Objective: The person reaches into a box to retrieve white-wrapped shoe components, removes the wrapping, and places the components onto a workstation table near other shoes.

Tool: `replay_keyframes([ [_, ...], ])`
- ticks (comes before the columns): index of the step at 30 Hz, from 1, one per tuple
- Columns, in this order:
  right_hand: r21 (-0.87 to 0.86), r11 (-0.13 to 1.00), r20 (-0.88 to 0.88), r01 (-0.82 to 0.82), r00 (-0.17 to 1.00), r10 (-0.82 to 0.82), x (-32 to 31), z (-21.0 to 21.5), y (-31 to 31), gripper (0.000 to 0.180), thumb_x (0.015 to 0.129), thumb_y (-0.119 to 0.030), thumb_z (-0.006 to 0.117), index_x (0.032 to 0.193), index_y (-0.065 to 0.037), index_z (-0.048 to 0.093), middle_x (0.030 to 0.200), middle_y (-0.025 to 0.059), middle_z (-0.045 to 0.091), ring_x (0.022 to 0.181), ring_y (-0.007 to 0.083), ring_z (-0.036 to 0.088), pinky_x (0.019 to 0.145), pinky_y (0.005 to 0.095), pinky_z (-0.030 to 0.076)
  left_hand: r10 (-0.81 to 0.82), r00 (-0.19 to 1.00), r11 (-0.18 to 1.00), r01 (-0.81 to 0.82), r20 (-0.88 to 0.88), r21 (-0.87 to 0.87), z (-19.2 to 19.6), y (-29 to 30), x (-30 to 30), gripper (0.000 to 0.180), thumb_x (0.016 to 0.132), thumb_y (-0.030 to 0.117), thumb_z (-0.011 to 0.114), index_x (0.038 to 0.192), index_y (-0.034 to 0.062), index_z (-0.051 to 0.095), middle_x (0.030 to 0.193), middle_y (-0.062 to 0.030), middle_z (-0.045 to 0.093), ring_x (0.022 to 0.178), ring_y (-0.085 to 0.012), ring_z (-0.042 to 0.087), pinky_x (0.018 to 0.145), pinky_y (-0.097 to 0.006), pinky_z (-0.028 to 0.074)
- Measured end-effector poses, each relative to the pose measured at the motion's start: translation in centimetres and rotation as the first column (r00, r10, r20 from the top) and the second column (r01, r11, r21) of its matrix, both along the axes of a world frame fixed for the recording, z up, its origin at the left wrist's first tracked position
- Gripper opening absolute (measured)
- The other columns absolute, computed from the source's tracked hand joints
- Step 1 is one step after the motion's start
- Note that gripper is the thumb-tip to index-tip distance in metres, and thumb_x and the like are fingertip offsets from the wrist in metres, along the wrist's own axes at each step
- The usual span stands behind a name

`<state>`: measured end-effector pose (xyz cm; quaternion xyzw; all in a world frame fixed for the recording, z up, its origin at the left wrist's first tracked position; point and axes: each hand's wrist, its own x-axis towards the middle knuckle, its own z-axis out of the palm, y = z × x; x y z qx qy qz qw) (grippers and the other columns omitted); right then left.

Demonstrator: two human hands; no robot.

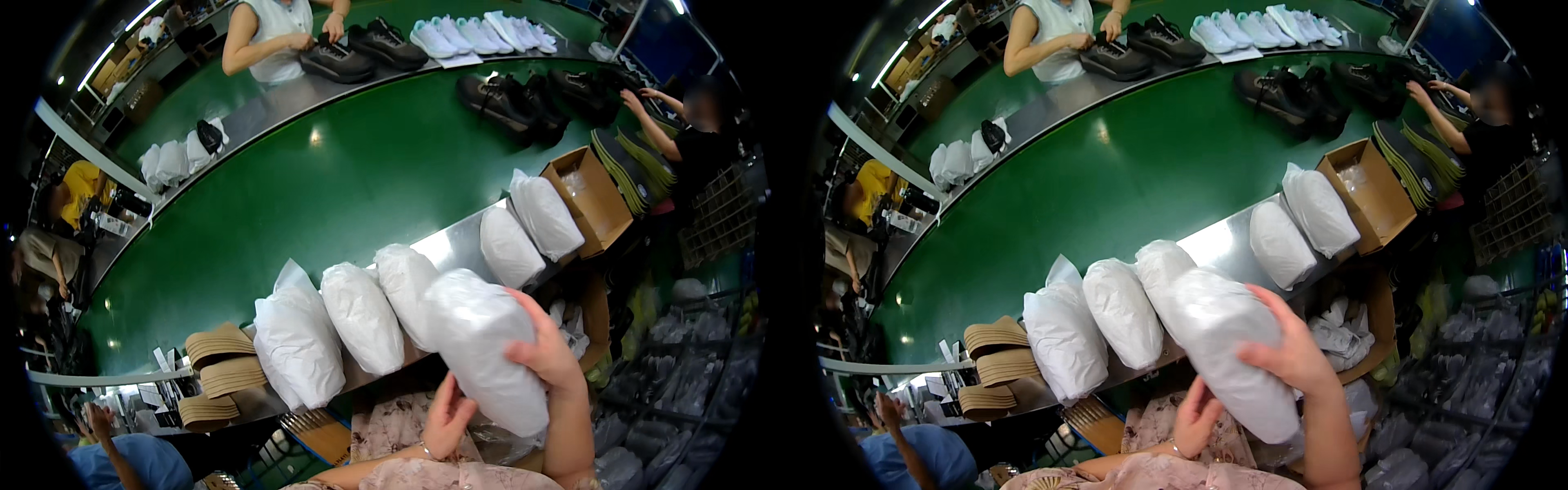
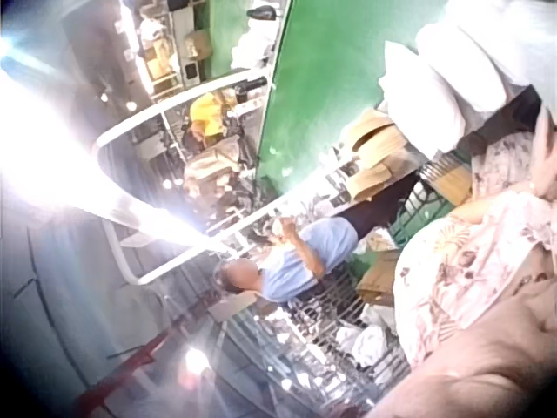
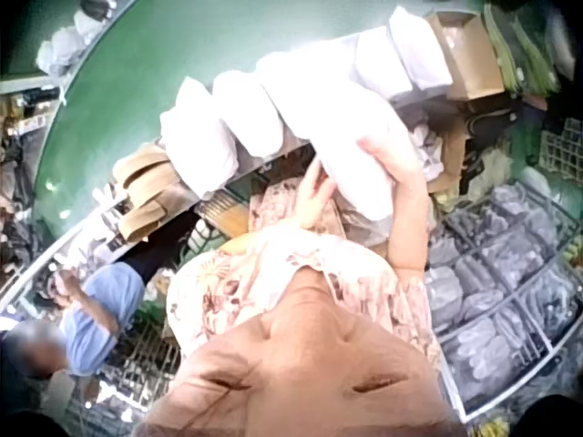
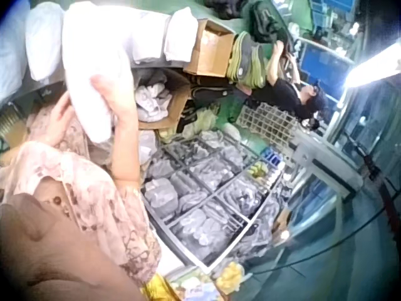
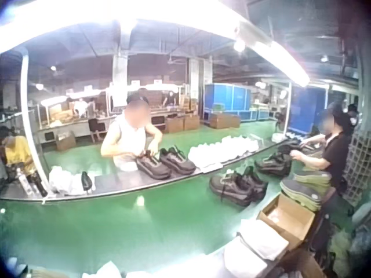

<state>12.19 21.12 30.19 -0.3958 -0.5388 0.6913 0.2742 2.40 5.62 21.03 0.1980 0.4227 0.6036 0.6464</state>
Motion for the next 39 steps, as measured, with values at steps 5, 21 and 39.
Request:
replay_keyframes([
  [5, 0.032, 0.986, 0.197, -0.162, 0.968, 0.153, -5.2, -0.4, 2.0, 0.063, 0.074, -0.025, 0.068, 0.123, 0.003, 0.039, 0.114, 0.0111, 0.049, 0.104, 0.0178, 0.047, 0.09, 0.0281, 0.037, 0.22, 0.973, 0.972, -0.225, -0.061, -0.073, -0.8, 0.7, -2.0, 0.042, 0.092, 0.013, 0.042, 0.129, -0.0031, 0.031, 0.11, -0.0063, 0.049, 0.09, -0.0108, 0.048, 0.079, -0.023, 0.041],
  [21, 0.213, 0.968, 0.48, -0.135, 0.877, 0.016, -7.6, -6.2, 3.7, 0.081, 0.071, -0.04, 0.068, 0.128, 0.004, 0.031, 0.124, 0.0236, 0.04, 0.116, 0.0295, 0.041, 0.096, 0.0348, 0.033, 0.343, 0.935, 0.912, -0.354, -0.085, -0.207, -9.0, 1.9, -2.5, 0.045, 0.094, 0.028, 0.036, 0.13, 0.0018, 0.03, 0.127, -0.0075, 0.04, 0.112, -0.0177, 0.043, 0.087, -0.031, 0.039],
  [39, -0.015, 0.982, 0.511, -0.189, 0.842, 0.17, -7.2, -5.3, 9.5, 0.057, 0.076, -0.037, 0.062, 0.114, 0.004, 0.049, 0.106, 0.0134, 0.056, 0.097, 0.018, 0.052, 0.084, 0.0272, 0.041, 0.384, 0.893, 0.834, -0.444, -0.233, -0.327, -14.9, 7.9, -2.6, 0.041, 0.094, 0.032, 0.036, 0.111, -0.0028, 0.049, 0.107, -0.009, 0.055, 0.095, -0.0144, 0.051, 0.083, -0.031, 0.042],
])
